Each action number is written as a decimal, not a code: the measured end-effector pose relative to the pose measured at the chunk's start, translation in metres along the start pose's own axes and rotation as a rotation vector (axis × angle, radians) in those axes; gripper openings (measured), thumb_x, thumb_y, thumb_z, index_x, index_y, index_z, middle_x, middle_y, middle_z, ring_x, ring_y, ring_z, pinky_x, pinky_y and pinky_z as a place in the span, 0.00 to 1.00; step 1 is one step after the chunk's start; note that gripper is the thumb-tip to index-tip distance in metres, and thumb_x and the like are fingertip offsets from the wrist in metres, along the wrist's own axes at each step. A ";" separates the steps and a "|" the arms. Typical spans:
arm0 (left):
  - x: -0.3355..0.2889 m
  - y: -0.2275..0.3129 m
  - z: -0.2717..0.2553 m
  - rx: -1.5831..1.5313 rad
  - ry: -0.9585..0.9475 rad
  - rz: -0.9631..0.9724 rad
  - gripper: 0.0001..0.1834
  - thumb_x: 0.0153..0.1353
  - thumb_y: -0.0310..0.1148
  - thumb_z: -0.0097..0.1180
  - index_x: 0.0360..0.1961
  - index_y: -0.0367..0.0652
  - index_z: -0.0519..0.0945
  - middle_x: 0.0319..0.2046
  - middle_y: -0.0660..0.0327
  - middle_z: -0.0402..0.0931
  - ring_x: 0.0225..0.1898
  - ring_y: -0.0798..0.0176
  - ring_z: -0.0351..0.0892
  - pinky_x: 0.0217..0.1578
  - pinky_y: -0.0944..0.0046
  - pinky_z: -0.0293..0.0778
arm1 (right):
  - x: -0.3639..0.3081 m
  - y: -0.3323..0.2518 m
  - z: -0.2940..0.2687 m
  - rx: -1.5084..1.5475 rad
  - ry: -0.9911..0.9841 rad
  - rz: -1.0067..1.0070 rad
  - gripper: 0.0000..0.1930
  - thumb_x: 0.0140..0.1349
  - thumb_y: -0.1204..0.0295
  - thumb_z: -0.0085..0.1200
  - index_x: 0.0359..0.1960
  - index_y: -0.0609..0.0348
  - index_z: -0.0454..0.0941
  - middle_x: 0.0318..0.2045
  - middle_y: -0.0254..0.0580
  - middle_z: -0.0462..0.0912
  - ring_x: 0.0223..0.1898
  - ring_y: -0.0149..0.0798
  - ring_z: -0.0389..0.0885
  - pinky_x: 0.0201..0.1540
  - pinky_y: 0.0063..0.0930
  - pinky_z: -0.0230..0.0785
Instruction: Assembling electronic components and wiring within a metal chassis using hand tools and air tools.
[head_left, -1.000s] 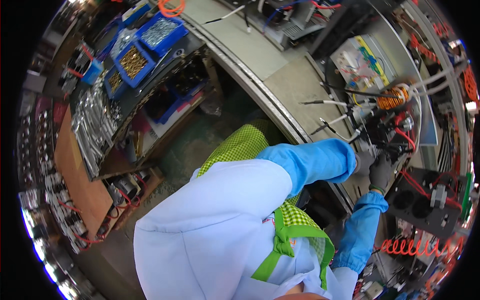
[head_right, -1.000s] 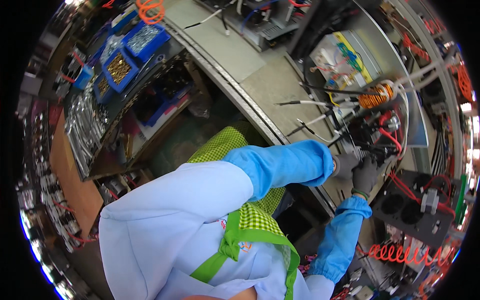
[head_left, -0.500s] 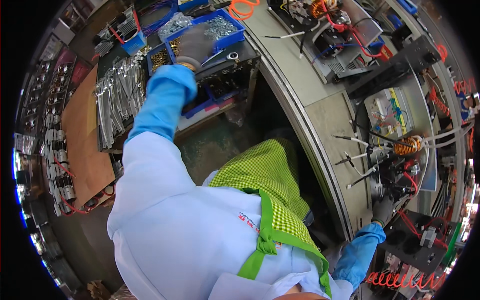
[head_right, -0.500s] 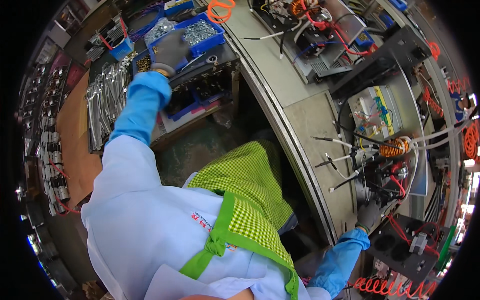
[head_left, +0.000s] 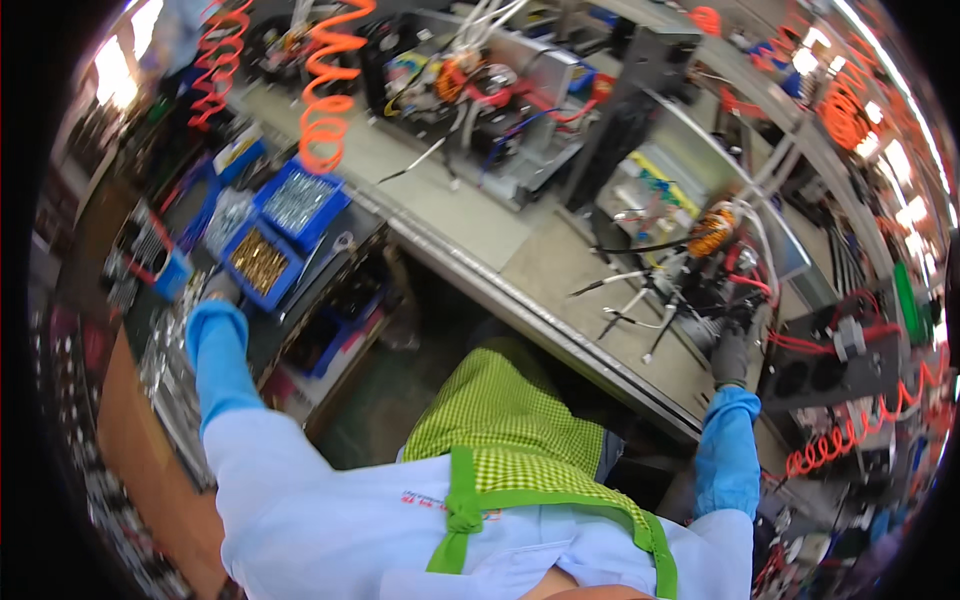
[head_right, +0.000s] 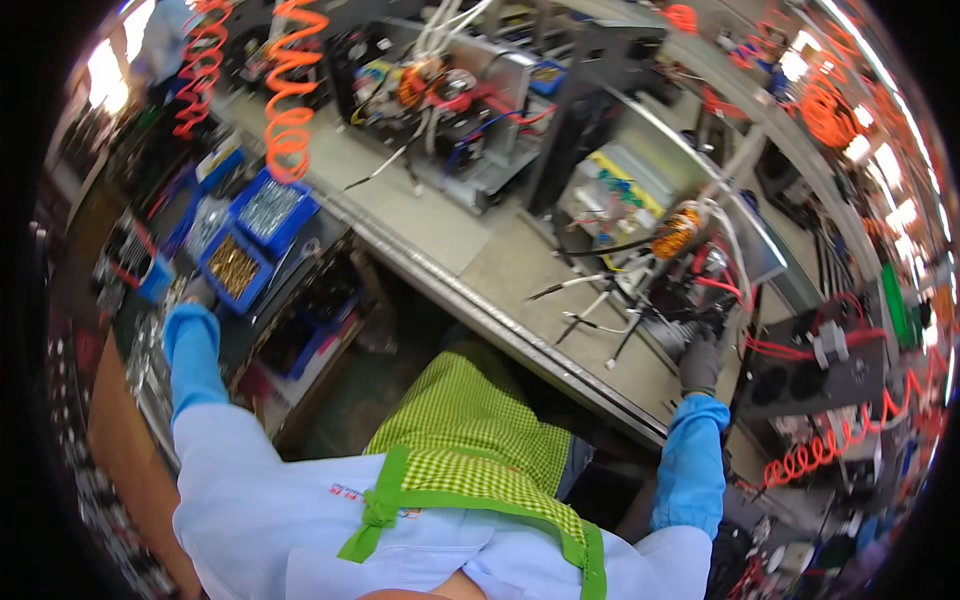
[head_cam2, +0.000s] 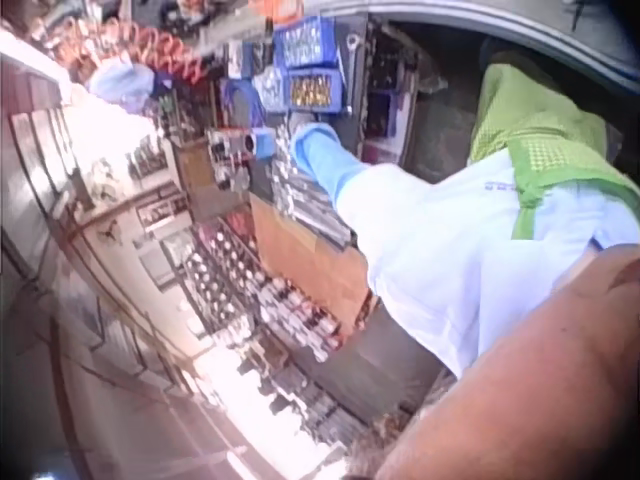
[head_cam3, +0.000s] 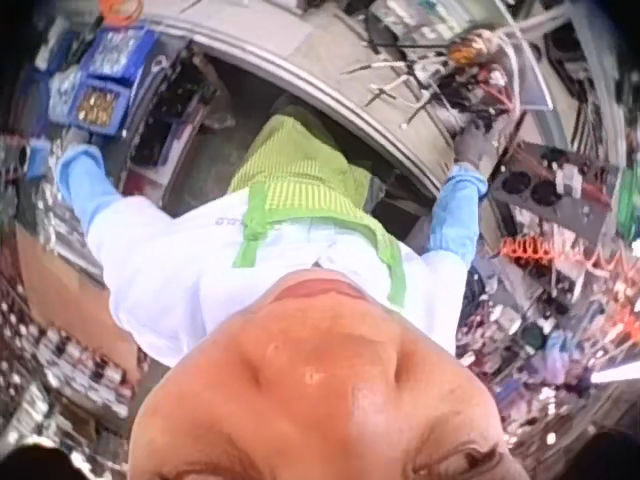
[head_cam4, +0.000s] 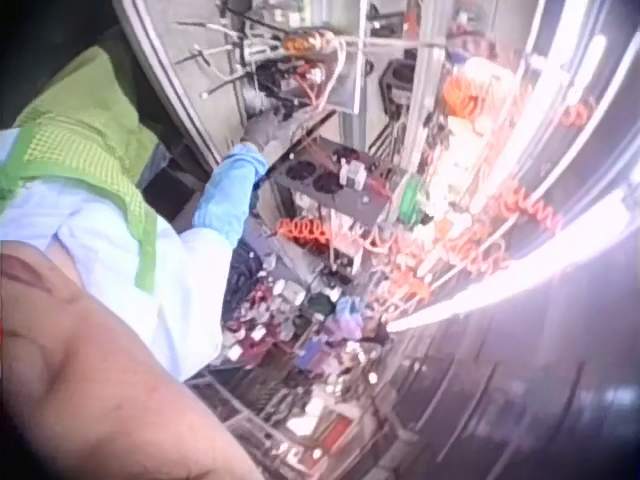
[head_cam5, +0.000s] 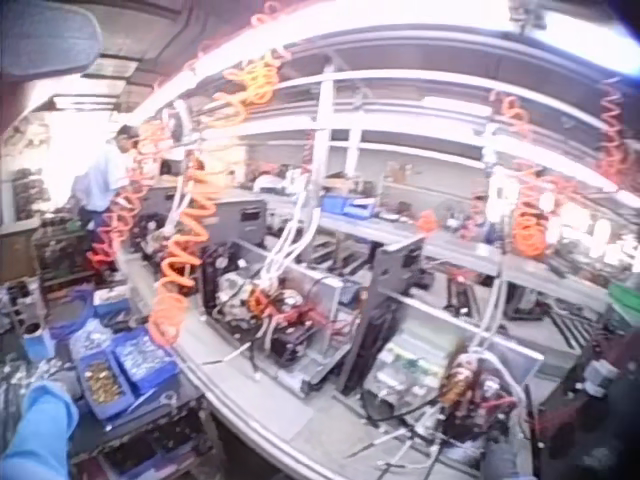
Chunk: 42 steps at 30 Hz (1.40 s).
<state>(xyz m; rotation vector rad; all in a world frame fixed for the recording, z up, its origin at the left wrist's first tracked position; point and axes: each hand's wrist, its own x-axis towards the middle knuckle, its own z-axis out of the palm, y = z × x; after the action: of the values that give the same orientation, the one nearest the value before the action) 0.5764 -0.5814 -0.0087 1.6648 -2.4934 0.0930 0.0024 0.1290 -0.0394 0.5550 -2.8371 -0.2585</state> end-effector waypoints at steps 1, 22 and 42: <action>0.010 -0.011 0.004 -0.016 -0.099 -0.002 0.20 0.57 0.39 0.52 0.49 0.43 0.78 0.49 0.42 0.74 0.53 0.40 0.72 0.53 0.52 0.68 | 0.000 -0.002 0.004 0.020 0.006 0.039 0.25 0.50 0.74 0.52 0.55 0.60 0.71 0.59 0.47 0.67 0.60 0.57 0.64 0.59 0.44 0.62; 0.054 -0.116 0.062 -0.221 0.216 -0.093 0.06 0.56 0.29 0.54 0.34 0.40 0.75 0.33 0.44 0.77 0.37 0.40 0.77 0.38 0.50 0.71 | -0.138 0.095 -0.044 0.386 -0.088 0.014 0.33 0.46 0.54 0.63 0.54 0.55 0.70 0.51 0.52 0.72 0.54 0.55 0.70 0.55 0.47 0.61; -0.036 0.145 -0.031 -2.048 -0.352 0.193 0.20 0.67 0.30 0.47 0.57 0.33 0.66 0.39 0.61 0.71 0.34 0.74 0.68 0.36 0.77 0.68 | -0.178 0.173 -0.043 0.247 -0.506 0.058 0.28 0.43 0.57 0.62 0.47 0.55 0.73 0.42 0.54 0.76 0.45 0.57 0.75 0.47 0.46 0.68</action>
<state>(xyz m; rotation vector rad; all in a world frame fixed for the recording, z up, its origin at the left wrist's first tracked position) 0.4587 -0.4889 0.0209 0.4001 -1.2707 -1.9455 0.1135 0.3507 0.0044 0.5113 -3.4014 -0.0363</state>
